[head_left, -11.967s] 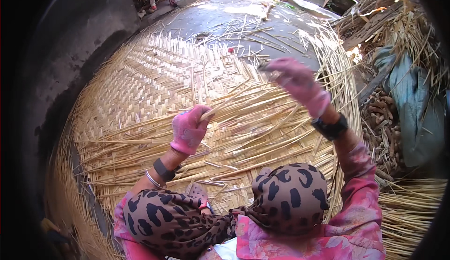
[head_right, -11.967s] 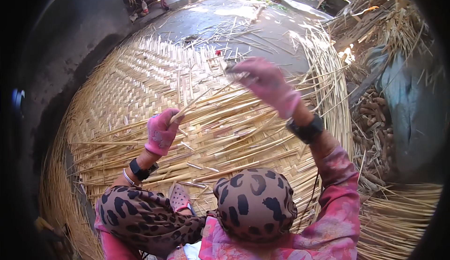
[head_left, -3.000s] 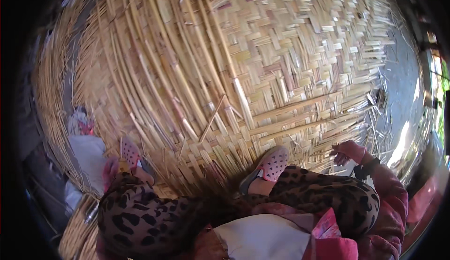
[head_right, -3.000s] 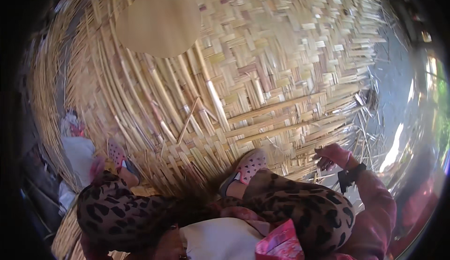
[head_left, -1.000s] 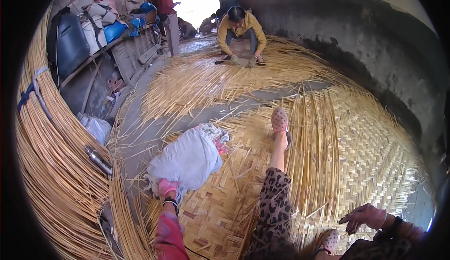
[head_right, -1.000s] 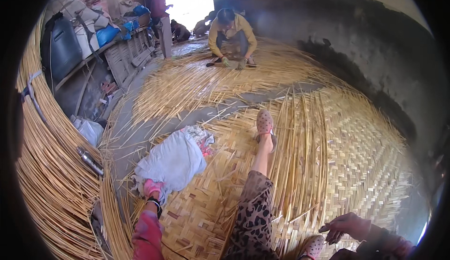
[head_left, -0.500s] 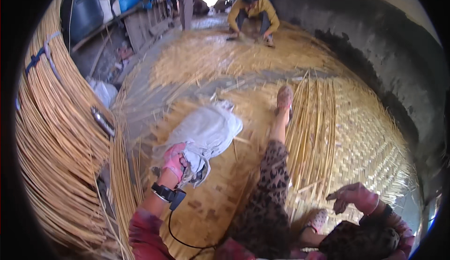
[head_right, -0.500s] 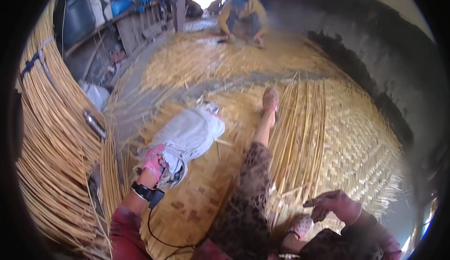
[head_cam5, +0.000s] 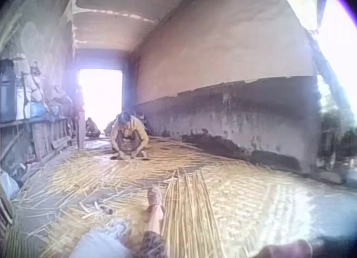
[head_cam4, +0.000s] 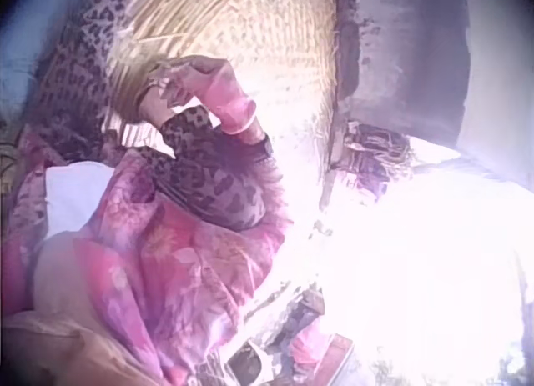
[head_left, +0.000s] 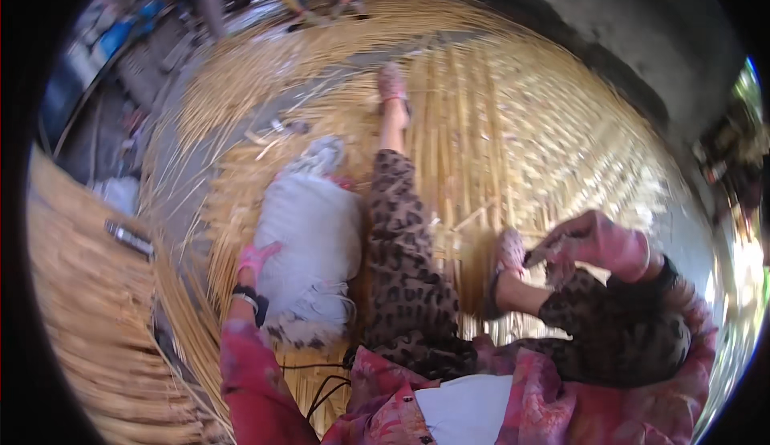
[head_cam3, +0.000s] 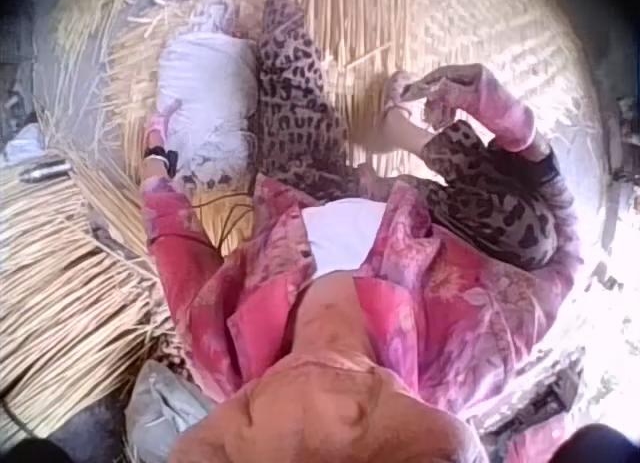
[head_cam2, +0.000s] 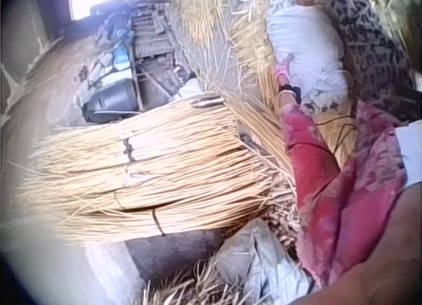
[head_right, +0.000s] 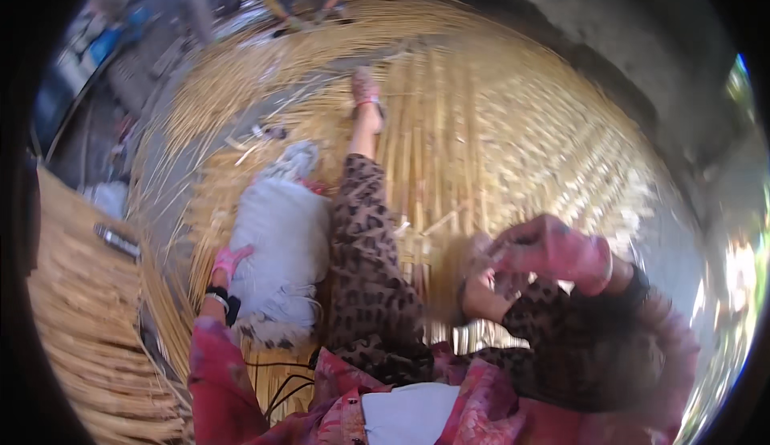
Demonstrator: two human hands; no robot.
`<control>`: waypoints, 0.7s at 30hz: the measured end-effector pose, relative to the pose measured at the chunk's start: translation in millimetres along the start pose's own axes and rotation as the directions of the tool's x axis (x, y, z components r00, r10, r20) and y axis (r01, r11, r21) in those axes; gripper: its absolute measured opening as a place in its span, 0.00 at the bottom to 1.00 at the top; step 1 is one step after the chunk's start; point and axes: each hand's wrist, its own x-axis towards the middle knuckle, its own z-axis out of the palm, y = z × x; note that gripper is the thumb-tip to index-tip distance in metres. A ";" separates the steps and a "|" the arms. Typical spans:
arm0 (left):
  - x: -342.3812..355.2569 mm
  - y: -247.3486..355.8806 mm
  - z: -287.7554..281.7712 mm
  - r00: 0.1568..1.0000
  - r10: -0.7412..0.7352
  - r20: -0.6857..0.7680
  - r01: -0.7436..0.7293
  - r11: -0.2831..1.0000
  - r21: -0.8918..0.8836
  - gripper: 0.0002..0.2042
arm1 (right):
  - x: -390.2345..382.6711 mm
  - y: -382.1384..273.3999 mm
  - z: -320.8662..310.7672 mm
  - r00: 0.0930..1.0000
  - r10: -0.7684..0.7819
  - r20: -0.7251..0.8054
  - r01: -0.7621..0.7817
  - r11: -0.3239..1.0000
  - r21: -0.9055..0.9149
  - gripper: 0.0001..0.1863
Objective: Weaving bamboo strips into a large mat on the floor.
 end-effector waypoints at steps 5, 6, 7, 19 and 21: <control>-32.0 -8.4 1.9 0.999 -0.026 -0.041 0.001 0.857 -0.515 0.25 | -25.4 5.5 -15.5 0.967 -0.237 -0.089 0.238 0.971 -0.001 0.18; -31.2 -0.1 -2.3 0.994 -0.114 0.002 0.075 0.642 -0.763 0.26 | -28.6 3.2 -19.7 0.962 -0.254 -0.097 0.251 0.967 -0.047 0.19; -31.5 6.6 -6.9 0.980 -0.186 0.072 0.135 0.351 -0.927 0.28 | -30.5 2.7 -23.8 0.960 -0.268 -0.087 0.267 0.963 -0.024 0.19; -50.2 143.3 -146.6 0.898 0.065 -0.436 -0.432 0.323 -0.842 0.10 | -68.1 49.5 -145.1 0.503 -0.633 -0.589 0.710 0.691 -0.137 0.44; -93.6 203.6 -174.2 0.900 0.154 -0.407 -0.433 0.409 -0.803 0.13 | -61.8 50.1 -131.5 0.544 -0.600 -0.587 0.692 0.716 -0.091 0.41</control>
